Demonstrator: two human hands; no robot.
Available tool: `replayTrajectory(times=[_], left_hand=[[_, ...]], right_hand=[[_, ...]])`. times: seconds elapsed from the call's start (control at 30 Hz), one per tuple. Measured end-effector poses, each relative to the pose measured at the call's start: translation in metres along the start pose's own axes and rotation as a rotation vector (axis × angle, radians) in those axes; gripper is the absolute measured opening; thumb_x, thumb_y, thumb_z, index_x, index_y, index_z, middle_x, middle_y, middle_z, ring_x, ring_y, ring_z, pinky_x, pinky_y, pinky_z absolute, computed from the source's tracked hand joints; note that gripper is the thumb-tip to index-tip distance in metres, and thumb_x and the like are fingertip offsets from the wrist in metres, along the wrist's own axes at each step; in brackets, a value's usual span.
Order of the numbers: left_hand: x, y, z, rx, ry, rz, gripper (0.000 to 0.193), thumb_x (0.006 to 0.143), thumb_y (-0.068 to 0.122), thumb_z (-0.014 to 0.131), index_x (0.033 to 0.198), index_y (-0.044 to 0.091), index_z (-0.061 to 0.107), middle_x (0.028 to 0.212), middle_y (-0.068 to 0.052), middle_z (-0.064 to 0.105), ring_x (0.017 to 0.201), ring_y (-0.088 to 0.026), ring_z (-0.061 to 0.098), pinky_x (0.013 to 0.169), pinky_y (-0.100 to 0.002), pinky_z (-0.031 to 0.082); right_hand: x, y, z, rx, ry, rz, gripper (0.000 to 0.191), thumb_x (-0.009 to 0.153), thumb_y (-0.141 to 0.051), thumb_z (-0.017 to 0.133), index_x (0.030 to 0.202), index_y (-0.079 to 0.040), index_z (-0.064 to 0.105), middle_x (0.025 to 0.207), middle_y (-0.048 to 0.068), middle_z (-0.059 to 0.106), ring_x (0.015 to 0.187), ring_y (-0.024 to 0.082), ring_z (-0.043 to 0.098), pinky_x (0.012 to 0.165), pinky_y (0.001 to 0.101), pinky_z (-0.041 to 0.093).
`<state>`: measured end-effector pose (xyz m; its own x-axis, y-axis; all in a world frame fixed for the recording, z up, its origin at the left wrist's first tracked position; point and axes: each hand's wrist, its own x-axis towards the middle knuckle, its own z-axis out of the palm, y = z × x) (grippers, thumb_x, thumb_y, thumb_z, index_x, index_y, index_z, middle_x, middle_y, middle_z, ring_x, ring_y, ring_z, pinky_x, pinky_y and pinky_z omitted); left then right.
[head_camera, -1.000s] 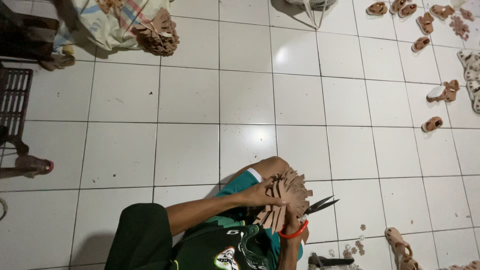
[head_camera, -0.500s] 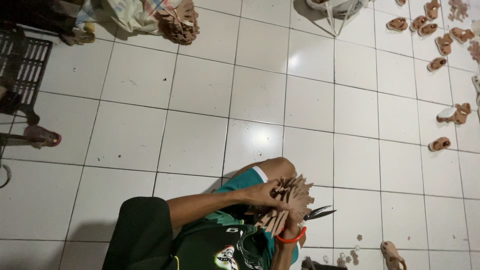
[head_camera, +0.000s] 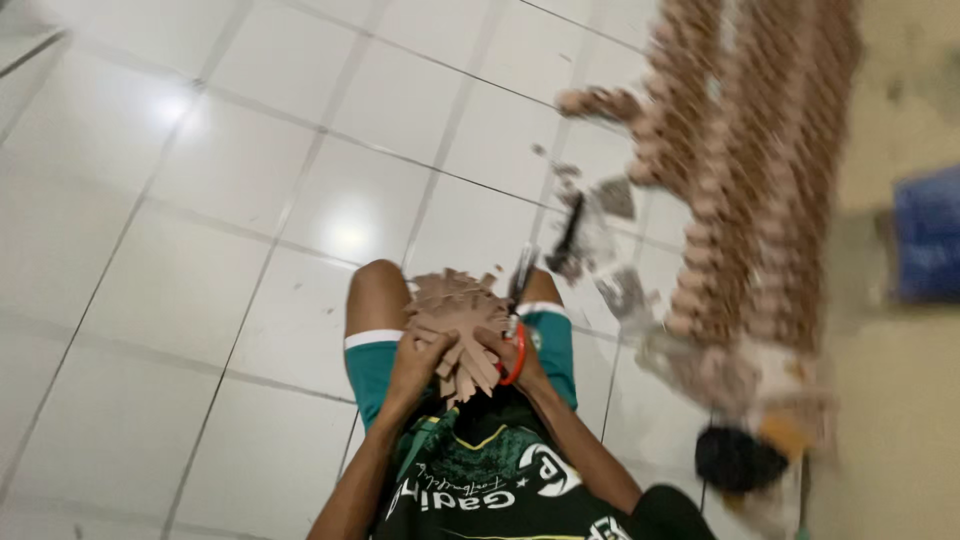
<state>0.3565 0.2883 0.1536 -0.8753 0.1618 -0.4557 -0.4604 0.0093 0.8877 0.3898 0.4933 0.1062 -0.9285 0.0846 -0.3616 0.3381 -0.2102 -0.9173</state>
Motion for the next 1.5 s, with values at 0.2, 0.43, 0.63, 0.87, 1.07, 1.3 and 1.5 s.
replayTrajectory(times=[0.2,0.43,0.63,0.87,1.07,1.3,1.5], left_hand=[[-0.008,0.005,0.054,-0.028,-0.199,-0.207,0.058,0.083,0.03,0.072,0.132,0.002,0.059,0.112,-0.011,0.071,0.093,-0.021,0.069,0.076,-0.033,0.055],[0.014,0.003,0.129,0.245,-0.505,-0.097,0.063,0.083,0.025,0.075,0.136,-0.001,0.052,0.118,-0.012,0.069,0.1,-0.021,0.069,0.079,-0.035,0.057],[0.022,0.013,0.193,0.086,-0.653,-0.156,0.053,0.089,0.019,0.073,0.132,-0.003,0.054,0.104,-0.01,0.066,0.085,-0.019,0.064,0.062,-0.031,0.052],[0.022,0.021,0.231,0.094,-0.698,-0.201,0.042,0.088,0.017,0.072,0.123,-0.003,0.06,0.097,-0.009,0.068,0.077,-0.017,0.065,0.059,-0.029,0.053],[0.022,0.006,0.264,0.144,-0.778,-0.158,0.038,0.087,0.019,0.073,0.117,-0.003,0.062,0.091,-0.005,0.067,0.072,-0.013,0.062,0.059,-0.028,0.05],[0.011,-0.019,0.286,0.255,-0.839,-0.053,0.042,0.083,0.022,0.076,0.118,0.002,0.063,0.1,-0.004,0.072,0.085,-0.012,0.068,0.073,-0.023,0.055],[0.001,-0.019,0.331,0.265,-0.922,-0.112,0.038,0.082,0.022,0.077,0.111,0.001,0.067,0.094,-0.004,0.073,0.079,-0.013,0.068,0.066,-0.025,0.054]], right_hand=[[-0.054,0.01,-0.036,0.003,0.193,-0.146,0.047,0.09,-0.027,0.08,0.125,-0.002,0.063,0.108,0.004,0.072,0.097,0.012,0.065,0.083,0.0307,0.057],[-0.081,0.032,-0.101,-0.087,0.454,-0.132,0.046,0.098,-0.035,0.073,0.126,-0.001,0.061,0.109,0.006,0.073,0.104,0.012,0.07,0.086,0.0305,0.057],[-0.111,0.045,-0.164,0.217,0.949,-0.085,0.043,0.1,-0.04,0.062,0.125,-0.004,0.06,0.086,0.005,0.064,0.064,0.02,0.053,0.057,0.0357,0.042],[-0.162,0.086,-0.223,-0.21,1.441,0.152,0.049,0.091,-0.031,0.085,0.118,0.0,0.057,0.085,0.006,0.069,0.07,0.012,0.064,0.061,0.0277,0.052],[-0.155,0.085,-0.208,-0.099,1.315,0.011,0.045,0.09,-0.028,0.082,0.128,-0.008,0.068,0.078,0.008,0.074,0.065,0.012,0.064,0.057,0.0288,0.048],[-0.157,0.123,-0.227,-0.244,1.372,0.34,0.05,0.086,-0.029,0.074,0.13,-0.01,0.06,0.094,0.008,0.074,0.075,0.016,0.066,0.063,0.0318,0.051],[-0.165,0.152,-0.221,-0.198,1.291,0.49,0.051,0.089,-0.038,0.066,0.131,-0.011,0.059,0.103,0.007,0.071,0.087,0.017,0.065,0.071,0.0352,0.053]])
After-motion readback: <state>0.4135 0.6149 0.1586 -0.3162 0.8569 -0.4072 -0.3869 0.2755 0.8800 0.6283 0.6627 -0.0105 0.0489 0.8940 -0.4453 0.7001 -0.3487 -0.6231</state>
